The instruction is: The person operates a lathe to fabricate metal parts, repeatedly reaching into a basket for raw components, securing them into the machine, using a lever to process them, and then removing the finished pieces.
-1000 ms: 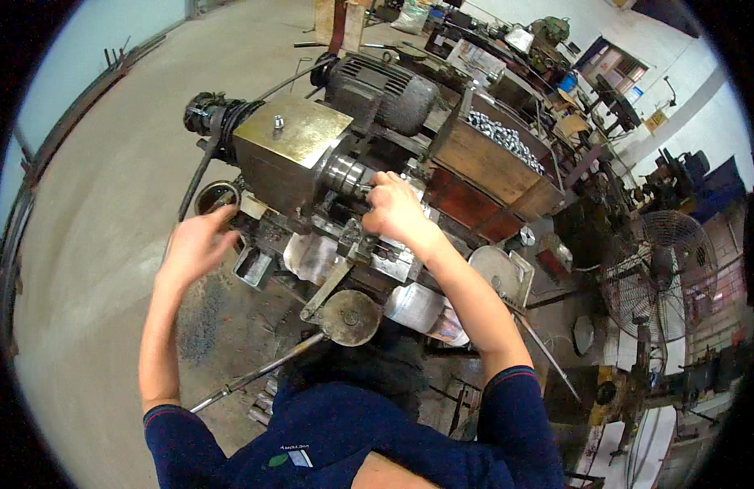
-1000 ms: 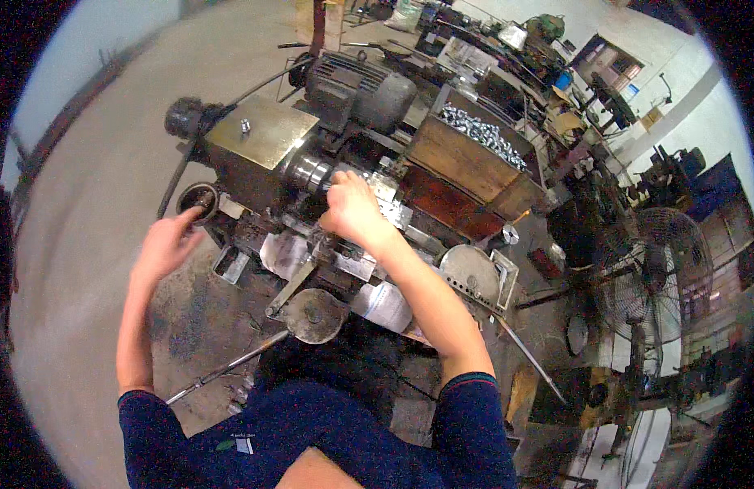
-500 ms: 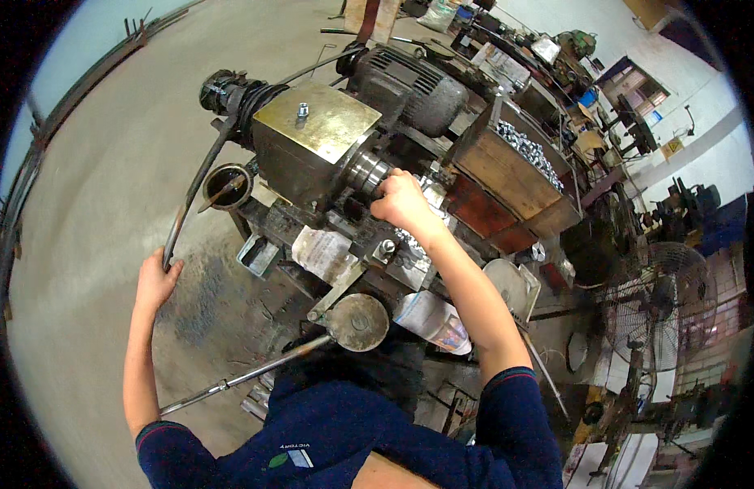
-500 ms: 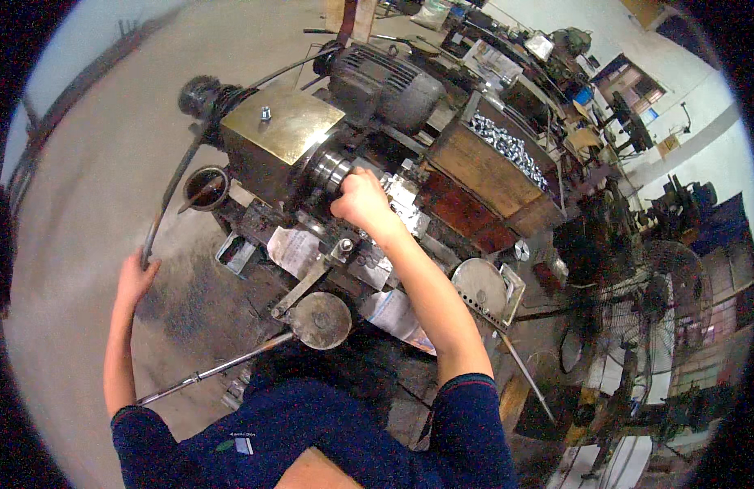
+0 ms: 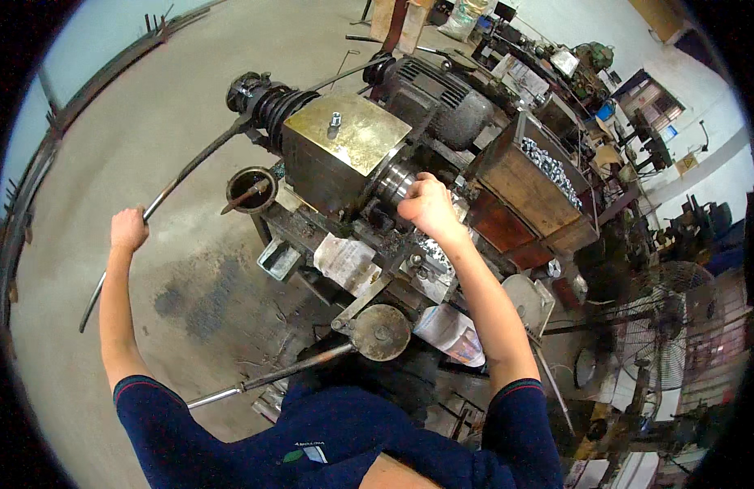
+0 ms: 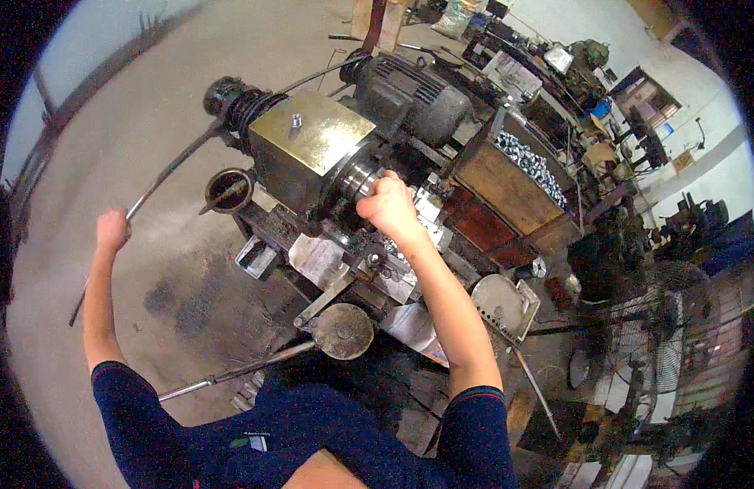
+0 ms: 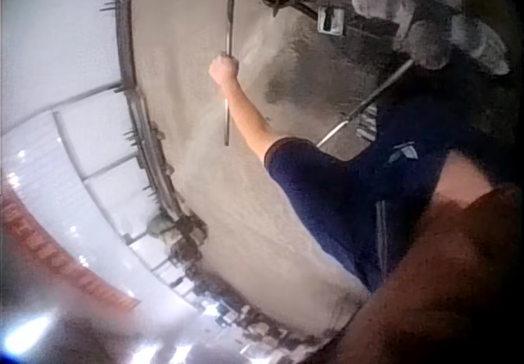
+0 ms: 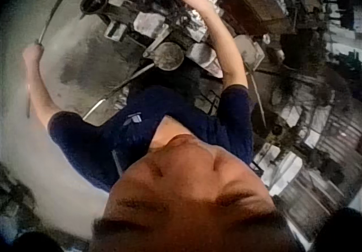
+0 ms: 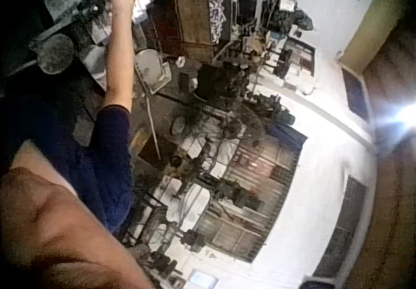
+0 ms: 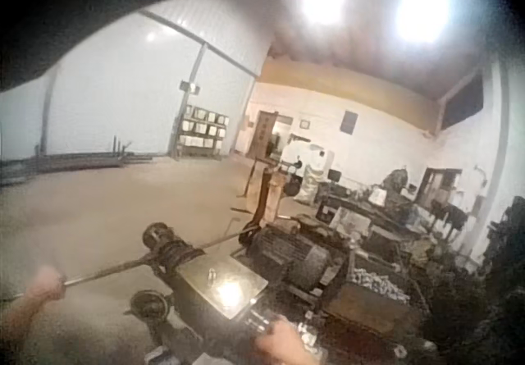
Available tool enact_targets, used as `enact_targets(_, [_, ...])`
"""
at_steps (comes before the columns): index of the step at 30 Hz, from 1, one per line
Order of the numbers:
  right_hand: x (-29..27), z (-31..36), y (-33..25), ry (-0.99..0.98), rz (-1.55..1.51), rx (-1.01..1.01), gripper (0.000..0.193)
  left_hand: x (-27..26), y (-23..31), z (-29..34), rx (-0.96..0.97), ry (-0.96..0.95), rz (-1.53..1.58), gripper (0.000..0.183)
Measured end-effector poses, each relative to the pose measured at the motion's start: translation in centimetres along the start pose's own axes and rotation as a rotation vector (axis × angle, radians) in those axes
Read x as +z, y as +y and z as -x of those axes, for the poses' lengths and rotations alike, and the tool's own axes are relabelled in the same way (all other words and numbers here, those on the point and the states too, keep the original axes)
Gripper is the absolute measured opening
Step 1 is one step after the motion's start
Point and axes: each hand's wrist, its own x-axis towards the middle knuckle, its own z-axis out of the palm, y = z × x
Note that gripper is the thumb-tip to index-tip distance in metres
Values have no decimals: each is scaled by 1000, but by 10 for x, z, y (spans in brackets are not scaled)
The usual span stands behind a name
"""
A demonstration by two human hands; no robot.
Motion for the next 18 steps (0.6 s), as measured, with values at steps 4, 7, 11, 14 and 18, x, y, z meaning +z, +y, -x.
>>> enact_targets(4, [-18, 26, -9, 146, -17, -129, 24, -19, 34, 6, -40, 293, 356, 29])
enact_targets(7, [-46, 55, -7, 301, -49, -290, 28, -16, 104, 2, 89, 695, 815, 31])
enact_targets(11, [-72, 111, 32, 420, -99, -270, 31, 57, 206, 13, -78, -302, 849, 39])
enact_targets(14, [-95, 174, 67, 385, 0, -28, 30, 91, 283, 36, 248, -415, 510, 48])
enact_targets(18, [-115, 257, 114, 378, 68, 252, 31, 78, 274, 17, 648, -324, 73, 29])
